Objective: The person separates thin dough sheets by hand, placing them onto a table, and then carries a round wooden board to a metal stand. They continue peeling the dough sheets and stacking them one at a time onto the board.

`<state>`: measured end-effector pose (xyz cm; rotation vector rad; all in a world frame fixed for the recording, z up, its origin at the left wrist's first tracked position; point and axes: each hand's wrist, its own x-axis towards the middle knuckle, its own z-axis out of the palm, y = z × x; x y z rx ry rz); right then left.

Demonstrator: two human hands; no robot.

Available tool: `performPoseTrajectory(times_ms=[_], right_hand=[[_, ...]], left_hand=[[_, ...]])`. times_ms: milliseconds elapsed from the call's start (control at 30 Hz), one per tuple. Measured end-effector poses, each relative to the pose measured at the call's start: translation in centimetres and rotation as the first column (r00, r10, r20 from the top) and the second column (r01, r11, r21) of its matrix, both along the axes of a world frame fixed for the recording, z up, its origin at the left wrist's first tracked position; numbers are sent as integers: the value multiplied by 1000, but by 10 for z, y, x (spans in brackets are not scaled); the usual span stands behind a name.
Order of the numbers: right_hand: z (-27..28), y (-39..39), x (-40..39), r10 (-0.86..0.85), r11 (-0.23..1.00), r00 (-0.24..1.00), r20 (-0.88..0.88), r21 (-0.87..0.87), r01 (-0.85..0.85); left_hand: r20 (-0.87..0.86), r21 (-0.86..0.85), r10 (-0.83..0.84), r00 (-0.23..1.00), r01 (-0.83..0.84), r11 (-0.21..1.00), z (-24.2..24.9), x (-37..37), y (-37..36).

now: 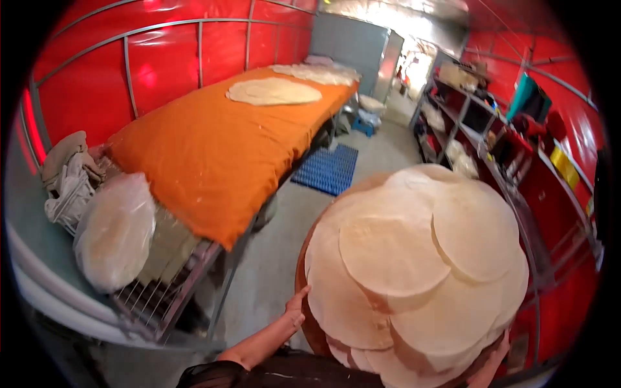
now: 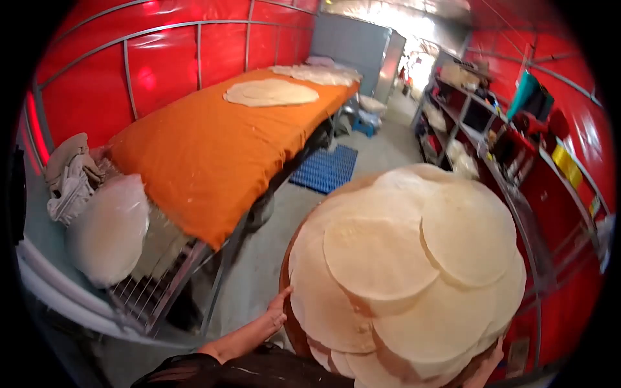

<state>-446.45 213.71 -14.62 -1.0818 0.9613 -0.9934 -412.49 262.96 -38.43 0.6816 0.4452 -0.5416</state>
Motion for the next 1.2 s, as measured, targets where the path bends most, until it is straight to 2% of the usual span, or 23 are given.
performPoseTrajectory(times_ms=[33,67,167,267,367,400,433,467,533,567,600,633,667,700,733,767,833,967,1033,1067,1133,1167,1200], right_hand=[[-5,-9,31,30,999,999,23,-27,-29],[-5,-17,61,52,998,998,37,-45,-50],[-4,-34,137,139,987,985,105,-99,-129],[-7,-54,221,288,947,936,203,-206,-247],[-2,-75,335,242,963,952,187,-162,-213],[-6,-88,370,310,938,927,212,-224,-263],[-4,-100,413,406,914,880,246,-135,-384],[10,-81,459,483,869,824,297,-42,-493],[-16,-118,530,413,910,849,329,-110,-400],[-16,-124,567,458,882,827,325,-50,-469],[2,-97,609,433,901,869,238,-132,-413],[-1,-125,625,467,884,841,274,-120,-452],[-17,-136,675,496,866,814,301,-106,-489],[1,-98,716,549,807,751,367,2,-591],[-3,-97,757,552,804,770,321,42,-593],[-9,-95,796,586,773,741,327,49,-633],[-15,-71,874,615,731,703,356,75,-678],[0,-40,1020,699,682,677,233,69,-728],[8,-23,1143,878,412,371,303,-83,-907],[-8,-18,1219,904,395,329,272,-239,-887],[-38,-21,1376,884,463,453,115,-79,-883],[-37,-3,1371,855,518,517,38,-132,-845],[-9,23,1350,814,563,580,-34,-203,-801]], left_hand=[[-17,-59,23,1000,-24,998,-8,37,-9],[-56,-35,42,998,-44,998,-1,59,-12],[-99,29,48,994,-45,999,105,138,-6],[-24,-118,45,999,-47,992,91,244,-22],[10,-182,40,999,-37,983,133,337,-23],[18,-223,39,999,-34,974,133,360,-29],[75,-80,166,983,-160,984,134,390,-31],[108,-77,194,975,-186,979,147,421,-26],[128,-90,241,962,-231,969,170,462,-18],[136,-134,268,954,-251,959,183,482,-12],[114,-136,283,953,-267,954,187,505,-1],[121,-93,314,942,-304,948,199,500,-1],[120,-50,343,932,-339,939,193,530,12],[153,-36,375,914,-375,927,189,549,27],[188,-22,405,895,-408,913,187,566,37],[201,-5,424,883,-431,902,206,573,44],[186,24,476,860,-488,873,196,618,72],[202,55,584,786,-604,795,200,694,117],[296,9,624,723,-655,755,220,769,145],[334,-38,632,699,-660,750,223,812,165],[387,-60,587,711,-616,785,224,880,196],[451,-4,566,690,-633,774,220,888,213],[518,37,541,662,-649,760,222,898,221]])
